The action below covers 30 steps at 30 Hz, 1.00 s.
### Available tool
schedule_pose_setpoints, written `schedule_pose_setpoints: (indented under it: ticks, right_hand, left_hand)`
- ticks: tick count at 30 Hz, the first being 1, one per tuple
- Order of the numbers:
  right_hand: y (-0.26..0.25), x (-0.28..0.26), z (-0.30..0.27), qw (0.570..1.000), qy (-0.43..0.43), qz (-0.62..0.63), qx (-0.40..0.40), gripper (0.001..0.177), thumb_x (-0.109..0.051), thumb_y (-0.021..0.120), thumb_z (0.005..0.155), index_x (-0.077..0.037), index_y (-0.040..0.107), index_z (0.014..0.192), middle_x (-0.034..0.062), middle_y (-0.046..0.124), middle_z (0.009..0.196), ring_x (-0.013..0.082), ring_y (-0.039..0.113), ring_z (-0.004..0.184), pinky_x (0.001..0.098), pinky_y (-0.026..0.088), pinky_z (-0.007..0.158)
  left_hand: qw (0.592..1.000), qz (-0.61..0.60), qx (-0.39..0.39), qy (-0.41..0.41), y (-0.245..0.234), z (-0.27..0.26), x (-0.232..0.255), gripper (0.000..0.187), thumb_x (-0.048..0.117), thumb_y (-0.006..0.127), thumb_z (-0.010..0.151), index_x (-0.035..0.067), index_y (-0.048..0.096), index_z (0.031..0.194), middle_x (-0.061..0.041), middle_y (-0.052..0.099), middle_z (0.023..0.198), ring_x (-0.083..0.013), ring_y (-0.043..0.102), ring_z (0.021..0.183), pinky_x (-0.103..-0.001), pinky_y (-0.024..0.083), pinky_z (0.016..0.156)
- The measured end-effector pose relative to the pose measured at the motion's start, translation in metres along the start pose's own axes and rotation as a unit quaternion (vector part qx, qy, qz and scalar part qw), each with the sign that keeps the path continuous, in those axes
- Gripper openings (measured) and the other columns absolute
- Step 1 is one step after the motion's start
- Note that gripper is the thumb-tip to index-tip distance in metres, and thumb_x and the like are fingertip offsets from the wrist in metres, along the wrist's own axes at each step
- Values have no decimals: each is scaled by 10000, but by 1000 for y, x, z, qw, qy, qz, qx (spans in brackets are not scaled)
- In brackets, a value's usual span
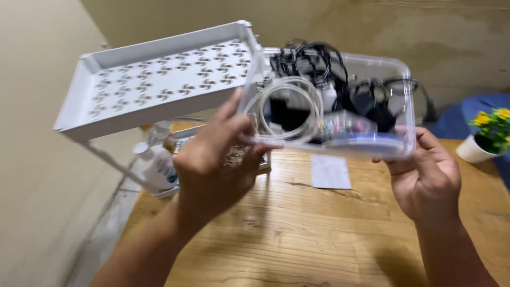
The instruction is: Disassembling a plastic storage rack and cleaning its components with wipes.
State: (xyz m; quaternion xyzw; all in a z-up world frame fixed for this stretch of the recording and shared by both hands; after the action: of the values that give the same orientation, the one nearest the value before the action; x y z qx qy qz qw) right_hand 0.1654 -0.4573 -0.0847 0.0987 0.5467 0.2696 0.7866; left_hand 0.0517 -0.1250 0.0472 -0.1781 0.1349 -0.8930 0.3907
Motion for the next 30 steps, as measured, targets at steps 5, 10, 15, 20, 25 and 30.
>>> schedule_pose_setpoints:
  ticks: [5,10,15,20,25,30]
  right_hand:
    - [-27,-34,-18,996,8,-53,69,317,-170,442,1163,88,556,1306,227,640,1289,258,636,1132,422,511,1088]
    - [-63,-28,-36,980,91,-133,113,484,-331,393,1107,83,586,1266,195,690,1236,242,684,1047,422,534,887]
    - [-104,8,-61,951,225,-182,112,406,-257,590,1034,48,701,1278,105,726,898,149,679,754,305,541,644]
    - [-116,17,-75,911,262,-265,179,279,-122,666,937,38,761,1144,93,764,911,124,652,653,246,509,554]
    - [-143,13,-90,876,292,-297,244,165,-38,659,928,67,771,990,134,767,855,198,678,584,322,580,528]
    - [-208,5,-108,876,253,-296,286,125,-21,675,932,59,766,963,128,753,841,180,668,600,312,579,535]
  left_hand:
    - [996,-77,-44,-20,51,-39,13,340,164,861,892,-28,687,1111,-326,658,1318,-282,805,958,-329,656,782]
    - [989,-121,-81,-20,98,-74,17,331,152,851,875,-21,685,1103,-322,651,1325,-337,782,986,-361,639,806]
    - [978,-161,-122,-46,139,-109,16,328,124,859,836,-21,665,1057,-335,620,1354,-400,756,1039,-374,621,811]
    - [962,-208,-168,-59,171,-137,18,335,108,858,816,-29,681,1065,-342,604,1369,-380,766,1017,-364,635,801]
    - [950,-229,-203,-64,199,-161,34,358,132,868,794,-19,683,1060,-323,596,1378,-379,766,992,-359,637,768]
    - [896,-297,-288,-163,214,-158,44,492,119,826,844,-51,618,1255,-269,502,1513,-317,775,1010,-344,655,779]
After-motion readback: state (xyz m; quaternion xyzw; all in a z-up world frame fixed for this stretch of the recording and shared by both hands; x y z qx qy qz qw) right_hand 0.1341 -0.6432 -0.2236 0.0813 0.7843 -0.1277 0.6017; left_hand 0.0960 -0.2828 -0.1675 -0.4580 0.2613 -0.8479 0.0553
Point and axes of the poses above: each hand's wrist, its own z-axis towards the middle knuckle, its own y-axis out of the palm, x = y × z, the point moved 6 cm from there along z, towards the middle knuckle
